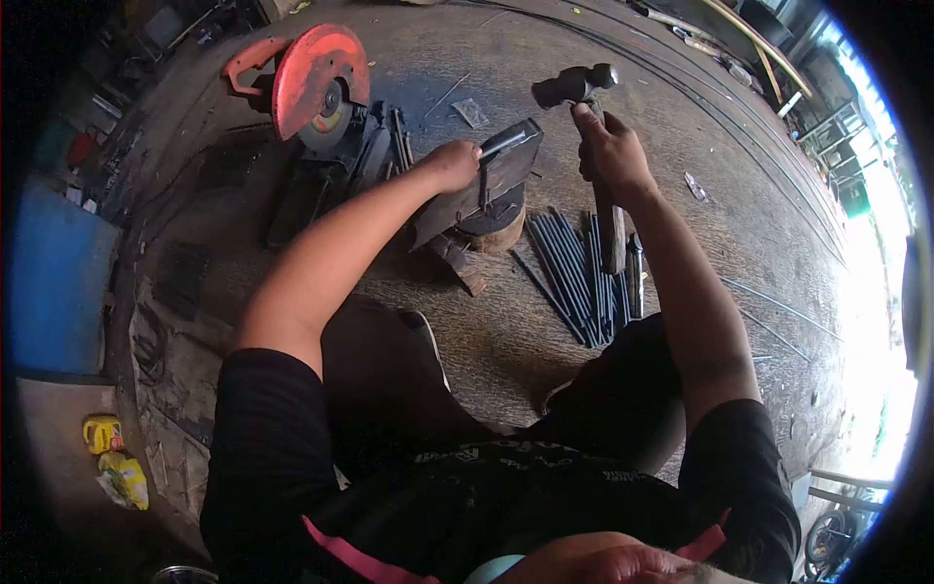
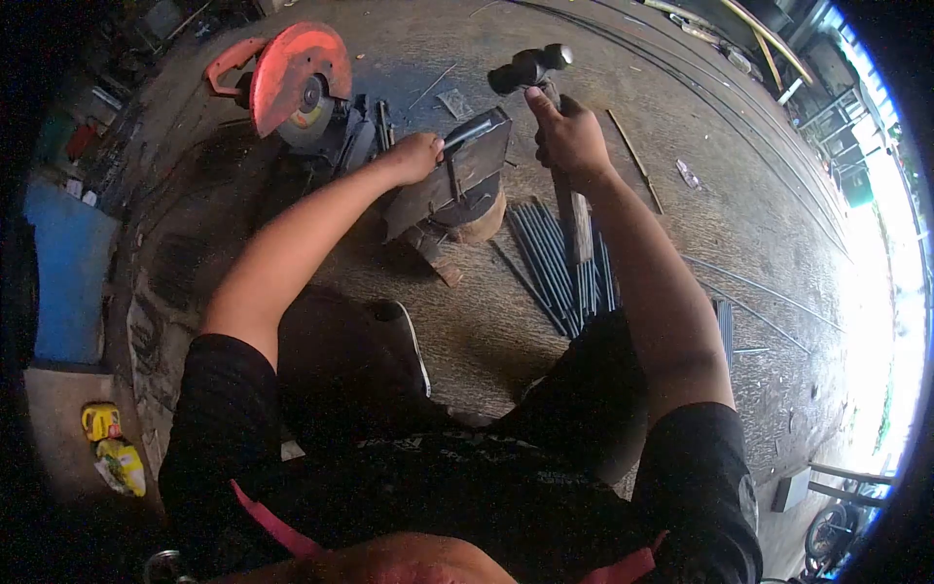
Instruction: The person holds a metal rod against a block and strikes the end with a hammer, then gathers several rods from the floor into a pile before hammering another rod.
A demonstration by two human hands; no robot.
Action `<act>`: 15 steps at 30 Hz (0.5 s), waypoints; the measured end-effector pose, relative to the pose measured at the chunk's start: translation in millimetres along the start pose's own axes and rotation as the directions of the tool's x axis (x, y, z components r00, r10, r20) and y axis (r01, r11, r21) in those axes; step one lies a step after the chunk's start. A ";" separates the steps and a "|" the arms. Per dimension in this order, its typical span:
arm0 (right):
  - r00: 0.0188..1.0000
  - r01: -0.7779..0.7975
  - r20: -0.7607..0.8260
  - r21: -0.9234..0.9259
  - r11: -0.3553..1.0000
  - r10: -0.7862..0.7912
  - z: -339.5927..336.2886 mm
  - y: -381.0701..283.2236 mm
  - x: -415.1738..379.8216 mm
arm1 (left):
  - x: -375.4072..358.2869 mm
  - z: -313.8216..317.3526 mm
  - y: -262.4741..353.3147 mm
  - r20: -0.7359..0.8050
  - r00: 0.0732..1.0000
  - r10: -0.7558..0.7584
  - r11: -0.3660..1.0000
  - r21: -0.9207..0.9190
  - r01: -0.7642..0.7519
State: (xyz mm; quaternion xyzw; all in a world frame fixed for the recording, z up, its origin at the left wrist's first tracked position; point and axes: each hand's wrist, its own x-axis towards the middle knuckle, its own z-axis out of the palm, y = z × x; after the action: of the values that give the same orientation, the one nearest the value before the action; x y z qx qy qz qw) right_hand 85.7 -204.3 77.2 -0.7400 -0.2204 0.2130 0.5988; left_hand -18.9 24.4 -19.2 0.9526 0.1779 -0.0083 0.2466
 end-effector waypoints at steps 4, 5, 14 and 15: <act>0.993 0.121 0.003 -0.085 0.989 -0.121 19.0 1.7 0.3 | -2.0 2.1 -0.4 -0.040 0.999 0.011 0.999 0.038 -0.010; 0.981 0.191 -0.023 -0.118 0.974 -0.195 23.0 1.9 1.0 | -3.9 0.6 1.8 -0.040 0.999 0.006 0.999 0.035 -0.005; 0.981 -0.154 0.026 -0.494 0.856 0.192 28.9 28.2 25.5 | -17.7 -16.8 10.5 0.099 0.981 -0.167 0.971 -0.156 0.181; 0.996 -0.070 0.018 -0.506 0.860 0.092 27.6 16.6 25.1 | -15.3 -14.0 7.2 0.128 0.973 -0.192 0.960 -0.179 0.213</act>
State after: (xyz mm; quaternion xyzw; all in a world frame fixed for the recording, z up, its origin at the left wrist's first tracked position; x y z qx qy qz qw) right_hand 91.2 -171.0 54.3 -0.8749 -0.2495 0.1882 0.3701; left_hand -31.7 20.1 -2.0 0.8992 0.2607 -0.0687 0.3445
